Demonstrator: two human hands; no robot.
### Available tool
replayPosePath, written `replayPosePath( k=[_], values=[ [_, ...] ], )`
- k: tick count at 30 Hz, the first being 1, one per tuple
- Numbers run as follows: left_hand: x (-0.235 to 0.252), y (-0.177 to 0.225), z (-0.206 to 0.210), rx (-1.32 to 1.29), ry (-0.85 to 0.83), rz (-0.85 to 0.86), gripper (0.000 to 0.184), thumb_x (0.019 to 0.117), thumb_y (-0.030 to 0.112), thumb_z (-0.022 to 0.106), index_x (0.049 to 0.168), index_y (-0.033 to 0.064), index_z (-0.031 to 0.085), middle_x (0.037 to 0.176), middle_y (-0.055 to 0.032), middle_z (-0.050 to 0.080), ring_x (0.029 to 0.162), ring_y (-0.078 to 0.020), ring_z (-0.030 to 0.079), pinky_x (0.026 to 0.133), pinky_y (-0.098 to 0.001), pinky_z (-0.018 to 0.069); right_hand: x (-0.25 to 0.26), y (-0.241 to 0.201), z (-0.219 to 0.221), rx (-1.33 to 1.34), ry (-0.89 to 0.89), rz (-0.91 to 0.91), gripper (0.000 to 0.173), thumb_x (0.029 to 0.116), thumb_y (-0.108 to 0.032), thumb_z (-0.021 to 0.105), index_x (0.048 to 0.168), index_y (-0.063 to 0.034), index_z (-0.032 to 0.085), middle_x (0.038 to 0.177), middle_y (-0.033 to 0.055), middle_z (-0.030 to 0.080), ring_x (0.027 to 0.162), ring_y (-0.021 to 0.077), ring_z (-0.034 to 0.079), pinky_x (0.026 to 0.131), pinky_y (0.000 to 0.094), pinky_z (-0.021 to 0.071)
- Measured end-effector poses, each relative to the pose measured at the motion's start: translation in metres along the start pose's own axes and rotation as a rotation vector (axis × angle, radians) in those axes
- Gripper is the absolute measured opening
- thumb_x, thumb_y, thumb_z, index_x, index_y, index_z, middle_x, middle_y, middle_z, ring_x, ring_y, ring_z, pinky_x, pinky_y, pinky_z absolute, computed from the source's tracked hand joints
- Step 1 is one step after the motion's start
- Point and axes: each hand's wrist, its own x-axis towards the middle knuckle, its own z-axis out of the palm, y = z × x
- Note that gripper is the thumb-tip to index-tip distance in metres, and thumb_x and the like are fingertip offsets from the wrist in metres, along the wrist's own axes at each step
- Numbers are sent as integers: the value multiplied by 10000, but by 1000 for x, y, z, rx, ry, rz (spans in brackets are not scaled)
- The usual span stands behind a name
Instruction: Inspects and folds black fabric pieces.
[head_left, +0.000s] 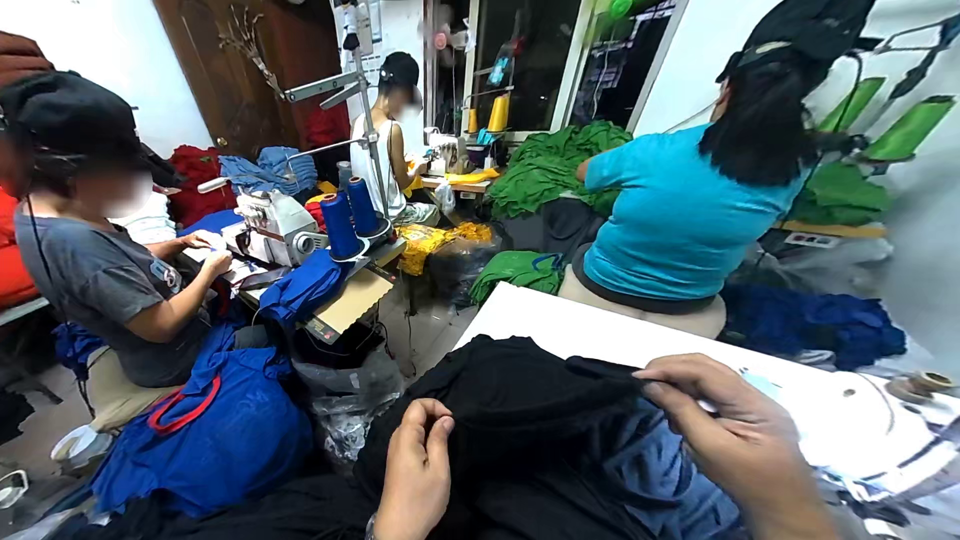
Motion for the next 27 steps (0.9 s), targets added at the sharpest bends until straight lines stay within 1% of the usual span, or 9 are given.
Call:
replayPosePath(
  k=[3, 4, 6, 7, 11, 17, 20, 24, 27],
  values=[
    [-2, 5, 6, -329, -336, 250, 163, 1057, 69, 487, 1078, -13, 627, 1064, -77, 676, 1010, -113, 654, 904, -297, 557, 3, -3, 0, 465, -60, 68, 122, 1015, -232, 611, 1048, -228, 728, 956, -84, 713, 629, -21, 577, 535, 126, 481],
    [-1, 7, 10, -373, -425, 309, 165, 1059, 78, 494, 1071, -24, 622, 1062, -91, 669, 1017, -118, 646, 911, -301, 548, 5, -5, 7, 585, -138, 83, 125, 1019, -248, 610, 1042, -235, 732, 933, -73, 715, 645, -5, 601, 561, 146, 512],
    [3, 10, 20, -364, -488, 369, 170, 1061, 79, 497, 1060, -37, 621, 1052, -112, 662, 1014, -127, 641, 919, -298, 541, 6, -6, 27, 672, -363, 109, 142, 1019, -286, 598, 1023, -248, 735, 917, -66, 720, 789, 47, 676, 722, 226, 586],
    [6, 9, 25, -342, -473, 370, 169, 1059, 71, 496, 1060, -40, 623, 1053, -117, 662, 1017, -131, 643, 926, -299, 541, 5, -4, 38, 688, -467, 124, 147, 1011, -270, 605, 1024, -235, 747, 933, -56, 733, 839, 59, 691, 763, 244, 590],
    [13, -5, 39, -316, -314, 295, 157, 1043, 55, 522, 1062, -15, 662, 1072, -82, 680, 1048, -122, 645, 958, -297, 539, 3, 1, 72, 749, -662, 171, 136, 1005, -173, 629, 1023, -132, 757, 952, -42, 718, 834, 10, 640, 717, 188, 533],
    [12, -9, 46, -362, -242, 173, 145, 1025, 40, 553, 1061, -10, 684, 1062, -68, 697, 1018, -103, 660, 935, -281, 553, -4, 2, 81, 717, -629, 243, 93, 975, -142, 653, 975, -118, 743, 873, -65, 691, 733, -26, 589, 640, 151, 483],
    [13, -3, 46, -381, -225, 93, 130, 990, 15, 593, 1047, -23, 703, 1035, -75, 712, 969, -91, 673, 897, -260, 562, -7, 0, 82, 701, -590, 310, 71, 935, -113, 670, 955, -134, 735, 849, -54, 691, 748, -5, 614, 660, 163, 504],
    [10, -14, 51, -396, -197, 87, 175, 979, 23, 637, 1119, -1, 738, 1066, -84, 742, 980, -147, 707, 901, -305, 595, -8, -2, 84, 718, -589, 449, 90, 900, -65, 686, 960, -131, 694, 844, -16, 694, 766, 35, 643, 683, 201, 536],
    [10, -15, 52, -365, -177, 79, 144, 970, 33, 654, 1065, 19, 763, 1019, -70, 746, 966, -142, 704, 896, -304, 593, -7, -3, 86, 735, -586, 496, 119, 878, -42, 684, 962, -126, 683, 845, 5, 689, 766, 57, 647, 685, 208, 541]
  ],
)
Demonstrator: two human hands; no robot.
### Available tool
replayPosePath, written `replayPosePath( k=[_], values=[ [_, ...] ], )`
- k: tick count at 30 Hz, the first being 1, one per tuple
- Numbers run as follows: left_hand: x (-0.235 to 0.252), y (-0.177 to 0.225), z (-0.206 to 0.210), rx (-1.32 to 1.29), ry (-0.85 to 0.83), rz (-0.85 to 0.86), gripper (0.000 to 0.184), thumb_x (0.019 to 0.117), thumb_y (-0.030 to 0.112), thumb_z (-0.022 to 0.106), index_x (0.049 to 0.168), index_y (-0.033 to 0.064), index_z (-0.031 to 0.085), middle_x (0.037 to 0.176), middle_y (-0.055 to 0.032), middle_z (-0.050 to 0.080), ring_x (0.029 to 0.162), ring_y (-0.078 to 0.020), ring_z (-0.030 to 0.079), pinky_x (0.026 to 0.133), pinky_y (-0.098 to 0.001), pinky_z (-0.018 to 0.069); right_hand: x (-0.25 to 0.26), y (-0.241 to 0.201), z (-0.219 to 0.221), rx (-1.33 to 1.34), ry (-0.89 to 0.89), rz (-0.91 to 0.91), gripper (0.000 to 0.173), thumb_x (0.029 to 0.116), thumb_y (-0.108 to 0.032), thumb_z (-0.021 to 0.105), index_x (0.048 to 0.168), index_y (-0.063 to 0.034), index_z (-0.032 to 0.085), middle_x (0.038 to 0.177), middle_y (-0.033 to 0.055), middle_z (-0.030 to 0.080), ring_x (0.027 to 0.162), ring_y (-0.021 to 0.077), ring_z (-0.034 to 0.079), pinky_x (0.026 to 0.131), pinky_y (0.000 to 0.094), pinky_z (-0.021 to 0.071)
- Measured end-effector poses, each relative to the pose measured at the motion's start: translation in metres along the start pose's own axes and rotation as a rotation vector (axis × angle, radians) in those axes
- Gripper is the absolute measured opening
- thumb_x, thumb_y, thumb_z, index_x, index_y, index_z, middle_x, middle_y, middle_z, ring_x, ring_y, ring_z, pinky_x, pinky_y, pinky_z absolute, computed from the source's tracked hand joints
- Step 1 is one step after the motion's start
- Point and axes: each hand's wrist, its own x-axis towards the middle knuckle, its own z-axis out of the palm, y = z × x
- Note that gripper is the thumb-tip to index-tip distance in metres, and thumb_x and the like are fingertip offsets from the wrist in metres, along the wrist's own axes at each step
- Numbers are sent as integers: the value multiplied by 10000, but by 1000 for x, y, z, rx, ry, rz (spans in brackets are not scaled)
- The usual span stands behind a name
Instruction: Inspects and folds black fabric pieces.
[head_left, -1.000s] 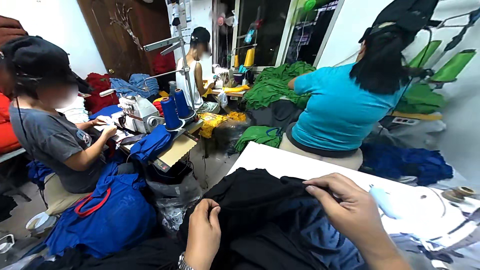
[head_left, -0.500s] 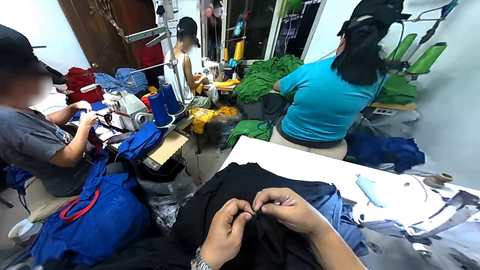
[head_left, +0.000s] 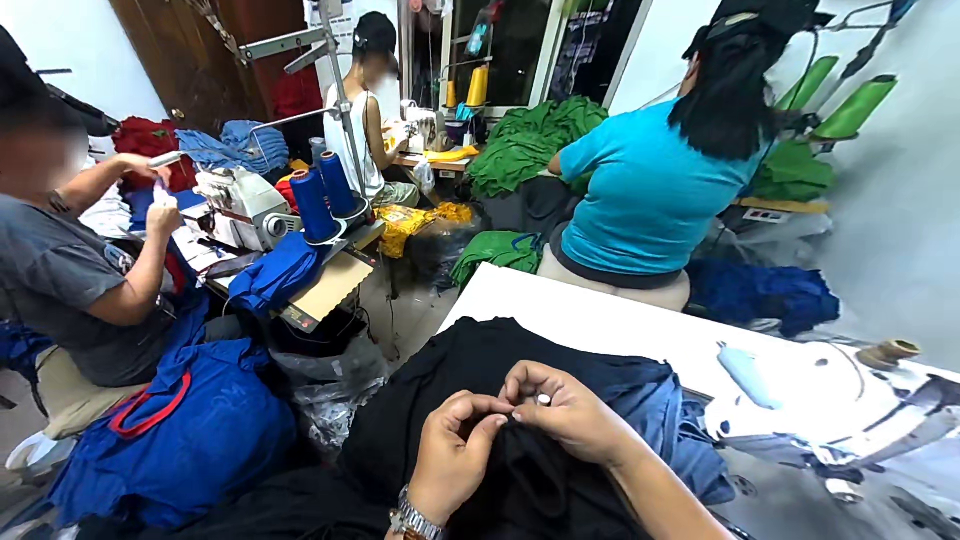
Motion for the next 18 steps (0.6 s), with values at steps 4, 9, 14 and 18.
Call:
replayPosePath(
  k=[4, 9, 14, 18],
  values=[
    [2, -7, 4, 65, 44, -49, 133, 999, 61, 595, 1032, 48, 722, 1030, -48, 703, 1012, -126, 667, 915, -294, 569, 0, -5, 6, -120, 134, 11, 122, 891, -96, 719, 1001, -145, 700, 850, 12, 695, 711, 79, 639, 640, 227, 547],
    [12, -22, 4, 107, 256, -155, 185, 1038, 108, 499, 1103, 42, 659, 1055, -35, 665, 973, -72, 639, 875, -266, 549, -10, -23, 11, -474, 557, -110, 90, 918, -255, 718, 981, -191, 727, 857, -49, 698, 656, 73, 619, 573, 246, 532],
    [20, -31, 4, -124, 389, -390, 188, 1073, 144, 478, 1124, 56, 636, 984, -38, 681, 881, -91, 649, 788, -289, 547, -45, -14, 13, -748, 332, -389, 180, 968, -282, 687, 916, -135, 776, 930, -38, 730, 870, 35, 681, 776, 217, 593],
    [21, -30, 8, -188, 403, -437, 196, 1084, 164, 472, 1121, 57, 632, 989, -54, 681, 897, -120, 659, 810, -319, 561, -50, 5, 31, -1096, 232, -527, 188, 1021, -255, 610, 1099, -178, 763, 1138, 30, 726, 973, 158, 679, 841, 342, 559]
  ],
)
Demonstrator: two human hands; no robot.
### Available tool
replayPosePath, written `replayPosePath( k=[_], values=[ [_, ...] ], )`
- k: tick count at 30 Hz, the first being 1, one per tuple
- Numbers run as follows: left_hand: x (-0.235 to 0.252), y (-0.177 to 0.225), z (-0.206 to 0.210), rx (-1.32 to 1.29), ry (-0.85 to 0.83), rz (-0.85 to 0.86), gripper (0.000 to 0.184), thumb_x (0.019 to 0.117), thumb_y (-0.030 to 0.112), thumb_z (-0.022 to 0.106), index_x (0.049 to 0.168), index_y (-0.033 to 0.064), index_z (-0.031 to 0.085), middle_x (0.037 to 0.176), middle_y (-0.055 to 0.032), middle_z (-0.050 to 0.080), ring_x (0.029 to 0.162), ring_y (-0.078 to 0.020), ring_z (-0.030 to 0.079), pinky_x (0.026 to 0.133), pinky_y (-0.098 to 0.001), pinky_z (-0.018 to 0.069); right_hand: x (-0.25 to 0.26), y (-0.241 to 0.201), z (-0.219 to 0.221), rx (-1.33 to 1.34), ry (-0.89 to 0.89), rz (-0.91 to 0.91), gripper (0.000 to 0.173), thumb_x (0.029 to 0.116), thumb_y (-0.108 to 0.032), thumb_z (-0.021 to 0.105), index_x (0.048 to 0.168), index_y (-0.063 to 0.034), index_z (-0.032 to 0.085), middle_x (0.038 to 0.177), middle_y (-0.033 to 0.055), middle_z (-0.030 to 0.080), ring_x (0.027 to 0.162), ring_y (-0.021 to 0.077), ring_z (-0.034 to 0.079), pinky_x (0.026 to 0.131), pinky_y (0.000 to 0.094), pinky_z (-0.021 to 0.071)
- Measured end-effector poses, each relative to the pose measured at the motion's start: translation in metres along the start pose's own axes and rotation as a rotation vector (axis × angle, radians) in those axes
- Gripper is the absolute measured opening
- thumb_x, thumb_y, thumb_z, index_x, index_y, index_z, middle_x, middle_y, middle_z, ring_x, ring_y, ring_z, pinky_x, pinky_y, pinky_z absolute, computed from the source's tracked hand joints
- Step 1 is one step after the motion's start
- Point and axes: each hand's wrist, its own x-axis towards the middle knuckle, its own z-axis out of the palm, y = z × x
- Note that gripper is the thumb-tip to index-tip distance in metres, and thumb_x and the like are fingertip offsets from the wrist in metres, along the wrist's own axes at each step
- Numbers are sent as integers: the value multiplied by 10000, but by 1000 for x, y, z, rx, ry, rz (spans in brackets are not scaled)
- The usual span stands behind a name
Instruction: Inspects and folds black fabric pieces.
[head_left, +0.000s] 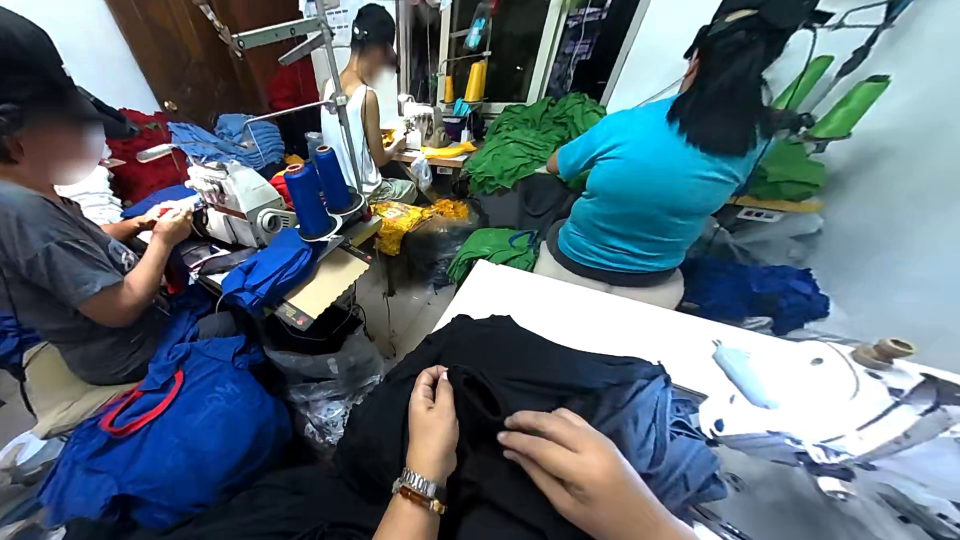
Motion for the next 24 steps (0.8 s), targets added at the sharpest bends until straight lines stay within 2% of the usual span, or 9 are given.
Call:
replayPosePath(
  k=[2, 5, 8, 12, 15, 18, 20, 22, 24],
  values=[
    [-1, 1, 0, -21, 1, -13, 199, 1086, 170, 473, 1124, 53, 629, 982, -65, 682, 883, -131, 665, 797, -325, 569, 4, -2, 8, -109, 25, -51, 208, 1032, -238, 590, 1159, -174, 741, 1137, 43, 717, 914, 177, 672, 794, 355, 551],
    [-4, 5, 1, -33, 17, -12, 184, 1086, 161, 475, 1113, 45, 616, 944, -53, 671, 841, -108, 659, 773, -298, 570, 12, -3, 16, -182, 63, -77, 204, 1029, -218, 594, 1152, -143, 738, 1056, 53, 714, 846, 191, 657, 764, 360, 541],
    [-7, 8, 2, -14, 16, 3, 180, 1082, 155, 474, 1110, 47, 615, 930, -40, 665, 825, -90, 652, 758, -285, 566, 18, -1, 22, -249, 85, -87, 186, 1020, -196, 596, 1080, -120, 755, 1027, 56, 732, 850, 197, 681, 802, 372, 554],
    [-9, 10, 3, -5, 5, 14, 180, 1083, 164, 477, 1122, 53, 613, 948, -37, 661, 840, -85, 644, 770, -283, 557, 18, 5, 27, -314, 74, -104, 208, 1021, -187, 572, 1036, -109, 764, 1100, 51, 754, 882, 195, 709, 835, 402, 554],
    [-9, 10, 4, -19, 5, 24, 177, 1082, 155, 474, 1128, 48, 609, 935, -39, 657, 823, -87, 645, 764, -284, 562, 16, 7, 30, -255, 78, -92, 208, 1011, -156, 560, 1008, -117, 765, 1087, 40, 760, 900, 186, 713, 848, 400, 552],
    [-7, 5, 4, 35, 35, 114, 163, 1072, 135, 486, 1121, 42, 611, 947, -36, 661, 835, -83, 646, 772, -278, 560, 16, -2, 20, 79, 83, 103, 181, 980, -183, 585, 984, -110, 750, 1014, 1, 750, 944, 104, 685, 879, 299, 560],
    [-7, 2, 3, 115, 53, 266, 178, 1054, 113, 499, 1136, 44, 640, 1016, -27, 678, 909, -72, 655, 822, -266, 560, 19, -11, 1, 275, 30, 271, 156, 947, -217, 617, 953, -106, 727, 903, -20, 708, 807, 11, 641, 722, 184, 553],
    [-10, 2, 4, 169, 45, 423, 201, 1038, 86, 489, 1156, 55, 649, 1108, -23, 695, 1001, -80, 668, 882, -269, 571, 18, -11, -18, 320, -11, 371, 154, 936, -244, 634, 948, -121, 726, 862, -41, 685, 725, -15, 601, 630, 159, 518],
    [-14, 4, 9, 144, 7, 505, 201, 1043, 74, 473, 1150, 57, 642, 1130, -31, 708, 1037, -110, 679, 907, -295, 578, 13, -6, -32, 226, 33, 394, 170, 950, -285, 642, 965, -158, 754, 903, -74, 700, 799, -28, 636, 689, 152, 549]
  ],
)
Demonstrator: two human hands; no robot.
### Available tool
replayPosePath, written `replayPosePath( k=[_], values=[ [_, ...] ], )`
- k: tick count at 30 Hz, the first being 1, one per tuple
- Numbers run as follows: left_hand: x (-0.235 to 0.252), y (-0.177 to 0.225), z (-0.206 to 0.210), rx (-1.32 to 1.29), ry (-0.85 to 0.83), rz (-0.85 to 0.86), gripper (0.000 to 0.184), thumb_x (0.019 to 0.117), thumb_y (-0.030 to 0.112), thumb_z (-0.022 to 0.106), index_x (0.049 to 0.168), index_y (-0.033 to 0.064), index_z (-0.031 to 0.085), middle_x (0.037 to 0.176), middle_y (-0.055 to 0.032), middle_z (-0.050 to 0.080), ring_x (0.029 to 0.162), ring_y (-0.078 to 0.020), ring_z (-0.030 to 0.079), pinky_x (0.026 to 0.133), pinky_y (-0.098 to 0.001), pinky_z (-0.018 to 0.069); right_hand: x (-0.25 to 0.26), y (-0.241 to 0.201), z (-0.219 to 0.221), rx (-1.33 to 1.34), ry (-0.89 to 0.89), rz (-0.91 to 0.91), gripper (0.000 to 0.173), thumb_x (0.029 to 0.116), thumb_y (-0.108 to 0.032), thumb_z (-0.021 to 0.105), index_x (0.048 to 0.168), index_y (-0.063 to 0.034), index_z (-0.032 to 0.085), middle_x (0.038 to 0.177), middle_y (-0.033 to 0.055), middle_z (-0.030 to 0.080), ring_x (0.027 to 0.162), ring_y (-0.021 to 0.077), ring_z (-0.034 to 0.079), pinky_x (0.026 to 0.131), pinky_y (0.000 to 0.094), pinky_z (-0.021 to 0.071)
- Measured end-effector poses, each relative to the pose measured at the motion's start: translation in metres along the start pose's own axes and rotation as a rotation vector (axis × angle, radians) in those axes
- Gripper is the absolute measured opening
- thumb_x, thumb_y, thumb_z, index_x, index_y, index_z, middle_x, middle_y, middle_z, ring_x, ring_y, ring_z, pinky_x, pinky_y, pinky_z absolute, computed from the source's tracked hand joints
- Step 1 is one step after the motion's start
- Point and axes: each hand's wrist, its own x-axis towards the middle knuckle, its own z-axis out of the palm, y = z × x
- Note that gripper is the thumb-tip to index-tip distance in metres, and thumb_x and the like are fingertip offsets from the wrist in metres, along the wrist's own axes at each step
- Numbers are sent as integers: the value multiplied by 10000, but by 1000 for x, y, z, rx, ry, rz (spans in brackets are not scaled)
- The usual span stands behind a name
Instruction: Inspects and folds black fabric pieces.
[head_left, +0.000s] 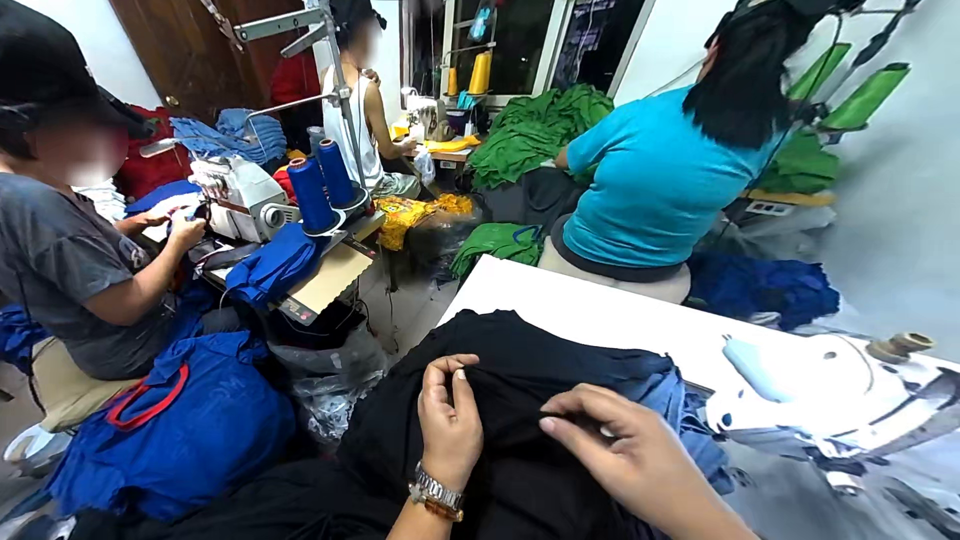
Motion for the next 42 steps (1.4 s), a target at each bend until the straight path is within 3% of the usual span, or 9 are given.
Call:
replayPosePath(
  k=[8, 15, 18, 20, 22, 29, 34, 38, 42],
  values=[
    [-11, 17, 10, -276, -81, -224, 166, 1083, 95, 409, 1121, 55, 565, 973, -64, 742, 890, -125, 718, 821, -301, 595, -18, 8, 10, -200, 214, 166, 277, 944, -291, 620, 1105, -112, 756, 923, -6, 721, 796, 36, 656, 719, 218, 566],
    [-8, 17, 6, -321, -335, -355, 222, 1094, 107, 340, 1134, 66, 555, 837, -23, 627, 791, -114, 625, 786, -302, 543, -20, 7, 17, -325, 192, 59, 213, 939, -266, 580, 941, -167, 768, 877, -50, 696, 839, 66, 668, 768, 282, 578],
    [-7, 22, 9, -162, -522, -254, 177, 1068, 133, 478, 1102, 28, 617, 781, 19, 587, 694, -45, 561, 676, -226, 495, -22, 4, 14, -355, 204, -29, 220, 954, -238, 562, 930, -148, 761, 841, -36, 667, 815, 93, 643, 761, 301, 558],
    [-6, 25, 10, -30, -631, -147, 240, 929, 214, 747, 1065, 23, 698, 826, 14, 658, 702, -17, 584, 674, -193, 507, -24, 2, 8, -370, 197, -60, 227, 957, -220, 542, 929, -147, 754, 835, -25, 663, 821, 113, 640, 769, 322, 547],
    [-5, 27, 11, 99, -718, -48, 295, 880, 259, 807, 1050, 31, 730, 921, -19, 712, 775, -23, 607, 724, -191, 506, -27, 4, 3, -386, 191, -74, 227, 957, -226, 544, 916, -152, 754, 825, -28, 662, 820, 113, 634, 769, 311, 534],
    [-14, 25, 15, 147, -700, 52, 161, 964, 168, 702, 982, 19, 763, 982, -66, 744, 977, -99, 694, 910, -256, 563, -30, 12, -3, -216, 182, 13, 199, 953, -269, 590, 922, -168, 758, 844, -72, 664, 806, -6, 621, 720, 161, 531],
    [-23, 18, 14, 93, -625, 54, 171, 986, 100, 644, 1032, -18, 760, 1020, -96, 751, 996, -117, 708, 937, -272, 572, -33, 9, 3, -45, 283, 201, 332, 904, -330, 708, 1161, -123, 739, 1056, 16, 672, 710, 17, 536, 573, 175, 433],
    [-28, 16, 15, 79, -627, 30, 205, 1003, 70, 593, 1096, -21, 752, 1031, -101, 751, 993, -118, 703, 940, -273, 564, -39, 13, 5, 9, 229, 249, 205, 948, -312, 650, 981, -137, 750, 989, -23, 700, 825, 13, 646, 700, 169, 554],
    [-34, 15, 19, 122, -647, 19, 251, 1017, 55, 527, 1133, -1, 742, 1108, -109, 753, 1074, -132, 705, 991, -300, 555, -37, 10, 3, 133, 238, 322, 175, 969, -275, 622, 997, -125, 705, 887, -55, 696, 743, 10, 650, 645, 166, 556]
  ],
)
